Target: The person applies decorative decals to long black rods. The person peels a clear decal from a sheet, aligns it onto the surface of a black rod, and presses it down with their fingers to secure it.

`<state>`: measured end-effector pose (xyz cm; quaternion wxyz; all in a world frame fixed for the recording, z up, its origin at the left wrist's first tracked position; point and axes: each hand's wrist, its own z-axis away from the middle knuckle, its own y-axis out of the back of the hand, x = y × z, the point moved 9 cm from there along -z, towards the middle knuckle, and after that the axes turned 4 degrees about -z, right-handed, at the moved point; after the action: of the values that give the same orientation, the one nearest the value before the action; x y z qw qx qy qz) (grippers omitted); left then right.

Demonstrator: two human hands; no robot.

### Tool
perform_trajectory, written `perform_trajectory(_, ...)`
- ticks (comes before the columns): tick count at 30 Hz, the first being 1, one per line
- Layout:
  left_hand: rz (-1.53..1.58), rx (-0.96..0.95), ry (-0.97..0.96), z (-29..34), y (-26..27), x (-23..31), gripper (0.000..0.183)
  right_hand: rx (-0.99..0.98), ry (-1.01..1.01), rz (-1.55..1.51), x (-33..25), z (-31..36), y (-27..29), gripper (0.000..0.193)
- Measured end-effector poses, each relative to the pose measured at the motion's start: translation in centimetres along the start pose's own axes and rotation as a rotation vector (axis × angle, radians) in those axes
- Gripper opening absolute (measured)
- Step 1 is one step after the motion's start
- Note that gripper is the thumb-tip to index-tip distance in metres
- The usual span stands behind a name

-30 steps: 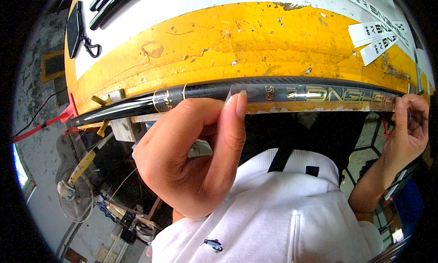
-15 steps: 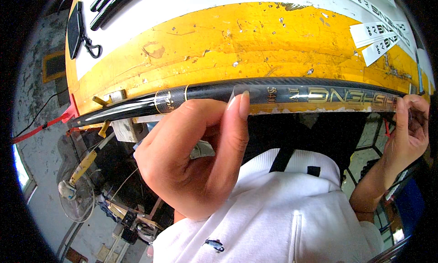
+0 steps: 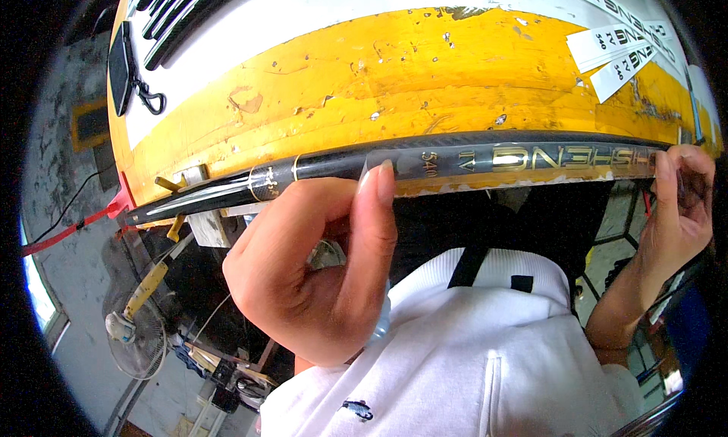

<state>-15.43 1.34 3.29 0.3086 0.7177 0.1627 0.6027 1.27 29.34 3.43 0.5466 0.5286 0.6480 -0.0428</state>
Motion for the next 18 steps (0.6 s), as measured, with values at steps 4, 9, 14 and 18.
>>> perform_trajectory(4, 0.016, 0.012, 0.028, -0.06, 0.09, -0.1, 0.018, 0.006, -0.015, -0.011, 0.21, 0.13, 0.02, 0.016)
perform_trajectory(9, 0.027, 0.023, 0.05, -0.08, 0.18, -0.12, 0.018, -0.017, -0.004, -0.038, -0.01, 0.17, -0.11, 0.016)
perform_trajectory(14, 0.02, 0.015, 0.051, -0.05, 0.11, 0.02, 0.017, -0.044, -0.014, -0.027, -0.05, 0.07, -0.16, 0.016)
perform_trajectory(18, -0.002, 0.047, 0.052, 0.04, 0.17, 0.21, 0.017, -0.027, -0.004, 0.031, -0.21, 0.06, -0.03, 0.017)
